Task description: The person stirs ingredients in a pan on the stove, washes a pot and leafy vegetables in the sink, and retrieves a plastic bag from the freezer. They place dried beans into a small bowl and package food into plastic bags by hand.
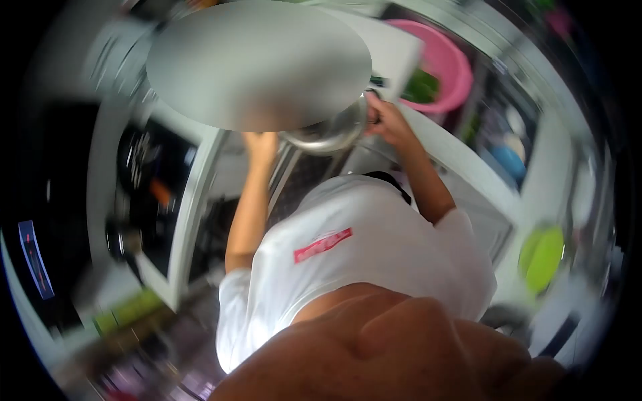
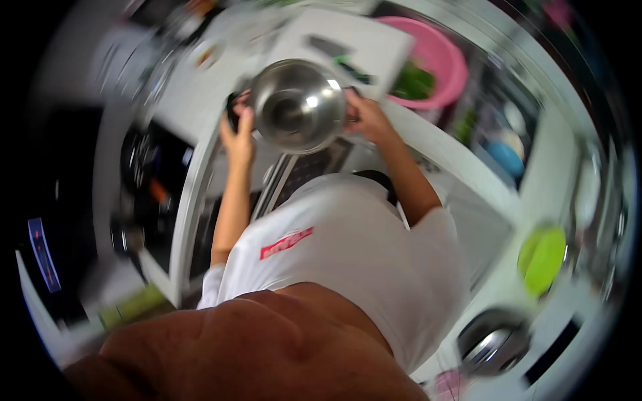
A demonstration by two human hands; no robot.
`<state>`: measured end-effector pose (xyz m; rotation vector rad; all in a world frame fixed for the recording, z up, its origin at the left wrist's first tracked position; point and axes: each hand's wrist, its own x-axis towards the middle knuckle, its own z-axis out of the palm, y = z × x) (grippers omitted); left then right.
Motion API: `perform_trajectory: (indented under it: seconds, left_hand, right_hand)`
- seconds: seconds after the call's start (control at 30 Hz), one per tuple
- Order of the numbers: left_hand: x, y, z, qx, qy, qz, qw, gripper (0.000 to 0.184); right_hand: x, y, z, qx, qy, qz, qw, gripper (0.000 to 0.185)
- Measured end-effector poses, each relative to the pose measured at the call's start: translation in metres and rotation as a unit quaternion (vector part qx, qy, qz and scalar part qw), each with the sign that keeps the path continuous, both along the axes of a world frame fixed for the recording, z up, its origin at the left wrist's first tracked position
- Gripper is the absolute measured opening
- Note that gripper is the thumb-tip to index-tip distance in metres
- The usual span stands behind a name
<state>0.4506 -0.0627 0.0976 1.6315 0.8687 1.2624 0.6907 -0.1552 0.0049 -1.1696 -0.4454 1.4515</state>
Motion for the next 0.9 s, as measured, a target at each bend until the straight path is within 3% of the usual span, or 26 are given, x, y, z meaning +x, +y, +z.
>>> perform_trajectory:
  seconds: [0.17,0.27,0.4,0.5,0.6,0.67,0.73,0.83,0.9]
  left_hand:
    - [0.130,-0.012,-0.031,-0.099,-0.002,-0.249,0.963,0.038]
    - [0.210,-0.040,-0.046,-0.149,0.075,-0.297,0.940,0.038]
    - [0.305,-0.072,-0.048,-0.335,0.113,-0.390,0.850,0.033]
    - [0.369,-0.083,-0.052,-0.438,0.109,-0.380,0.807,0.027]
    - [0.421,-0.099,-0.045,-0.501,0.083,-0.360,0.783,0.028]
    - [0.452,-0.116,-0.039,-0.519,0.076,-0.343,0.779,0.029]
    - [0.481,-0.130,-0.038,-0.521,0.077,-0.334,0.782,0.029]
    - [0.516,-0.144,-0.056,-0.547,0.066,-0.331,0.767,0.029]
    - [0.525,-0.153,-0.054,-0.550,0.071,-0.339,0.760,0.031]
  right_hand:
    - [0.137,-0.095,0.027,0.010,-0.061,-0.160,0.985,0.043]
    - [0.220,-0.161,0.030,-0.033,-0.110,-0.230,0.966,0.042]
    - [0.284,-0.230,0.024,-0.081,-0.159,-0.301,0.937,0.043]
    - [0.325,-0.251,0.020,-0.112,-0.194,-0.299,0.928,0.047]
    - [0.391,-0.262,0.016,-0.096,-0.121,-0.338,0.929,0.050]
    - [0.461,-0.267,-0.022,-0.129,-0.163,-0.395,0.895,0.053]
    - [0.520,-0.266,-0.061,-0.246,-0.274,-0.451,0.813,0.055]
    - [0.582,-0.265,-0.094,-0.366,-0.338,-0.387,0.776,0.057]
    - [0.620,-0.262,-0.139,-0.335,-0.395,-0.386,0.764,0.057]
